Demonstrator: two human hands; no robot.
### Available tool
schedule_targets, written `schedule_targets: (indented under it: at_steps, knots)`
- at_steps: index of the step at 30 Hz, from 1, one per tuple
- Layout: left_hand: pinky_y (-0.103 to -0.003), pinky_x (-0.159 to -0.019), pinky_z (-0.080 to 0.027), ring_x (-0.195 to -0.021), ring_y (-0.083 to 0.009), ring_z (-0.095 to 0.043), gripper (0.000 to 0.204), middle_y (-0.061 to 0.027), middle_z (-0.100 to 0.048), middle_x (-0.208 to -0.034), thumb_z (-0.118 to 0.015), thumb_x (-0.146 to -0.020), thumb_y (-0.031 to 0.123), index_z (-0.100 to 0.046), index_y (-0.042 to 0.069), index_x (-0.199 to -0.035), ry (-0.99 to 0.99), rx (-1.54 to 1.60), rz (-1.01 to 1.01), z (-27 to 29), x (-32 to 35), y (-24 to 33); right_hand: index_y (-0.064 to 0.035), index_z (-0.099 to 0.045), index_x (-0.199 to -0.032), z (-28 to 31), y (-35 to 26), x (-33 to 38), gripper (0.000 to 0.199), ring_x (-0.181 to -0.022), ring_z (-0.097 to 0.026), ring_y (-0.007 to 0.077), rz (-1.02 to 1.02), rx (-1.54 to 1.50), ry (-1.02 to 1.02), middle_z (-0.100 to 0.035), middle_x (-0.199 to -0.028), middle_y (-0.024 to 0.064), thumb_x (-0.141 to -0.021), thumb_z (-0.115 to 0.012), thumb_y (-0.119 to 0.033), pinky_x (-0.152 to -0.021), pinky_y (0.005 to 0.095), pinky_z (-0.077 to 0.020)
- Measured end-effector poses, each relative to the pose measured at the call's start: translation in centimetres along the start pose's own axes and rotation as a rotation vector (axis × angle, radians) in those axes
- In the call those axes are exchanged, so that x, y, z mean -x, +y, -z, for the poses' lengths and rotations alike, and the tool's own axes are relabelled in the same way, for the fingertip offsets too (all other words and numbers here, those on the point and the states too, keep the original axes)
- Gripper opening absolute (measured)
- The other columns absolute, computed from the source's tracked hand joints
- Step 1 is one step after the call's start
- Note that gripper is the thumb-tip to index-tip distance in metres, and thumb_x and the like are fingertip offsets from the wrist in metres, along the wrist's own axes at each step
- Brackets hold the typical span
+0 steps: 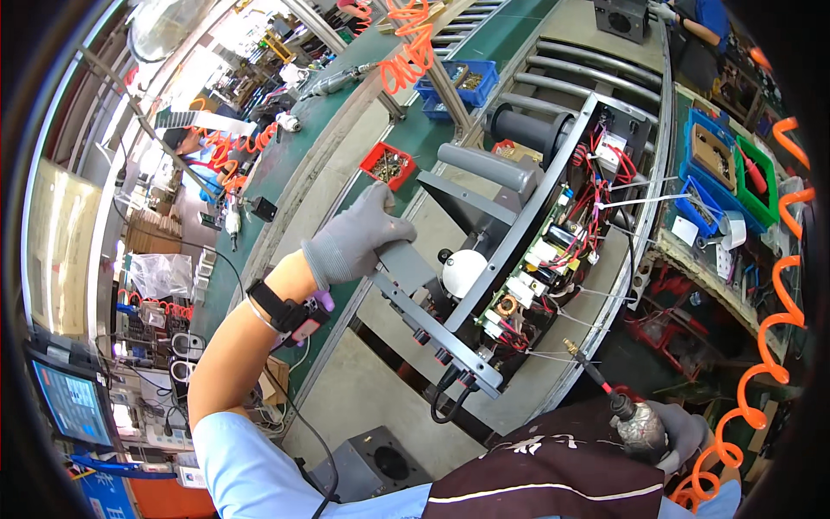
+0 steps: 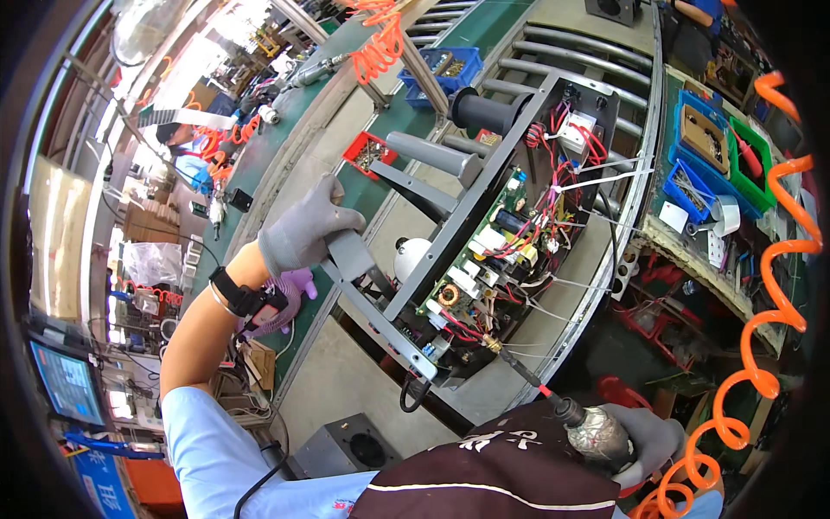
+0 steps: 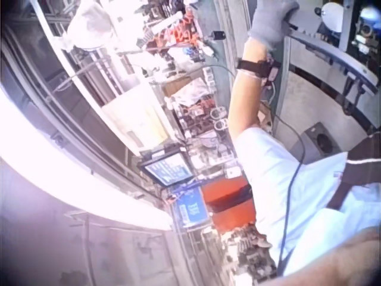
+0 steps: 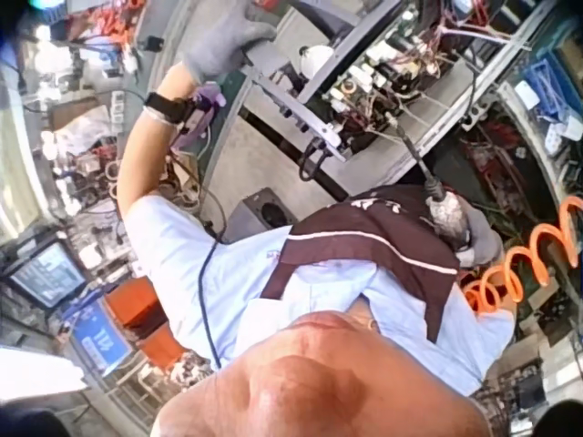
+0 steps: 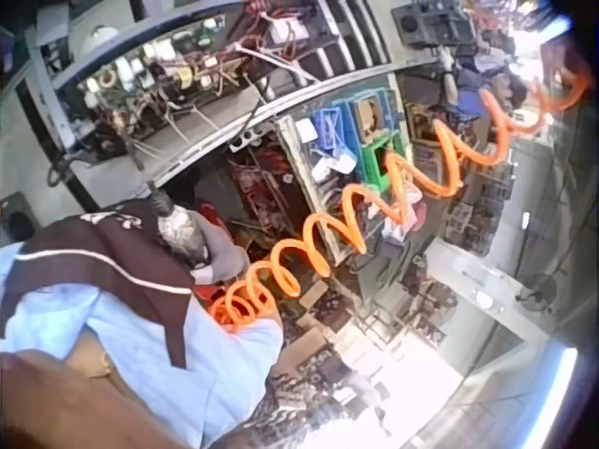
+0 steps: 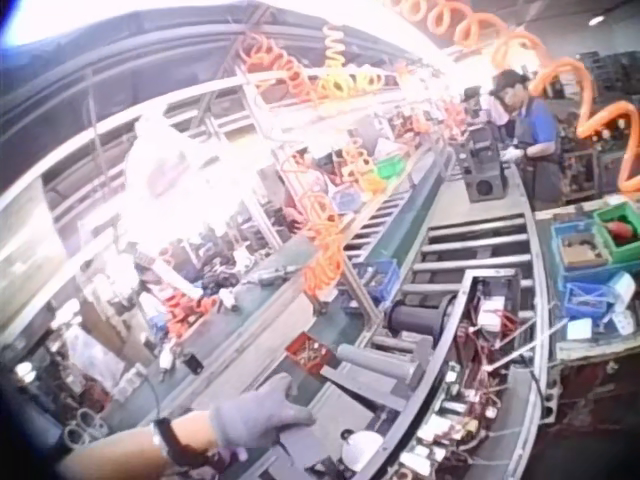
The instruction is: Assembling internal components, wiring, and securing an electronic chassis using an electric screwdriver and wire tools on a production line.
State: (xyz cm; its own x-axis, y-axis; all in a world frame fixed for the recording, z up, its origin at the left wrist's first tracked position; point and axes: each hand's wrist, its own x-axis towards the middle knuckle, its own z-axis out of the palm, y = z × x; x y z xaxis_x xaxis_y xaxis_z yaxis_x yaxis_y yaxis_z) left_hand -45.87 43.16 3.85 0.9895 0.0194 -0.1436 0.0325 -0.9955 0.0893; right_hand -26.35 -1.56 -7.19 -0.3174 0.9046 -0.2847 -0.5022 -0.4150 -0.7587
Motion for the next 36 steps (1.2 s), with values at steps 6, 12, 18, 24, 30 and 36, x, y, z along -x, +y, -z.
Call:
schedule_targets:
  at_steps: [6,12,18,24,30,36]
  knots:
    - [-0.037,-0.078,-0.043,-0.092,-0.0336,-0.045,0.048,-0.0150,-0.039,-0.096,-0.080,-0.051,0.013,-0.061,0.017,-0.095,-0.189,0.198,0.034,0.9,-1.1,0.3,0.0016,-0.048,-0.119,-1.5,-2.6,-1.1,0.078,-0.096,-0.057,0.0136,-0.156,0.168,0.236,-0.058,-0.105,0.0079,-0.048,-0.079,-0.009,-0.087,0.0278,-0.0426]
    - [-0.035,-0.073,-0.040,-0.081,-0.0288,-0.044,0.038,-0.0130,-0.040,-0.089,-0.077,-0.055,0.011,-0.062,0.012,-0.090,-0.056,0.175,0.037,0.4,-1.8,-1.2,0.0037,-0.047,-0.119,-0.9,-1.6,-1.4,0.080,-0.091,-0.057,0.0144,-0.092,0.109,0.176,-0.059,-0.099,0.0086,-0.045,-0.077,-0.012,-0.083,0.0281,-0.0432]
    - [-0.036,-0.071,-0.039,-0.082,-0.0301,-0.043,0.036,-0.0132,-0.039,-0.087,-0.076,-0.054,0.015,-0.061,0.011,-0.087,-0.017,0.126,0.054,-0.6,-1.4,-0.2,0.0020,-0.040,-0.119,0.1,0.4,-1.3,0.079,-0.087,-0.053,0.0114,0.035,0.049,0.104,-0.057,-0.101,0.0071,-0.055,-0.082,-0.018,-0.078,0.0276,-0.0441]
    - [-0.037,-0.074,-0.038,-0.083,-0.0288,-0.041,0.067,-0.0137,-0.040,-0.089,-0.078,-0.049,0.059,-0.064,0.010,-0.093,-0.166,0.236,-0.006,0.2,-1.9,-0.4,0.0004,-0.040,-0.123,0.1,1.0,-1.2,0.080,-0.092,-0.054,0.0132,-0.026,0.083,0.091,-0.056,-0.104,0.0080,-0.057,-0.081,-0.018,-0.081,0.0285,-0.0440]
    - [-0.036,-0.073,-0.036,-0.083,-0.0299,-0.040,0.085,-0.0150,-0.039,-0.086,-0.068,-0.041,0.075,-0.067,0.011,-0.096,-0.309,0.340,-0.066,1.4,-2.1,0.2,-0.0004,-0.038,-0.127,0.0,1.3,-1.5,0.084,-0.095,-0.056,0.0154,0.019,0.260,0.067,-0.055,-0.110,0.0105,-0.057,-0.080,-0.018,-0.083,0.0298,-0.0451]
    - [-0.040,-0.074,-0.038,-0.083,-0.0356,-0.042,0.084,-0.0176,-0.040,-0.087,-0.068,-0.042,0.076,-0.066,0.013,-0.098,-0.250,-0.046,-0.092,-0.2,-1.1,3.1,-0.0001,-0.038,-0.127,0.1,1.2,-1.8,0.084,-0.095,-0.057,0.0164,0.044,0.378,0.052,-0.055,-0.109,0.0114,-0.057,-0.080,-0.019,-0.081,0.0304,-0.0464]
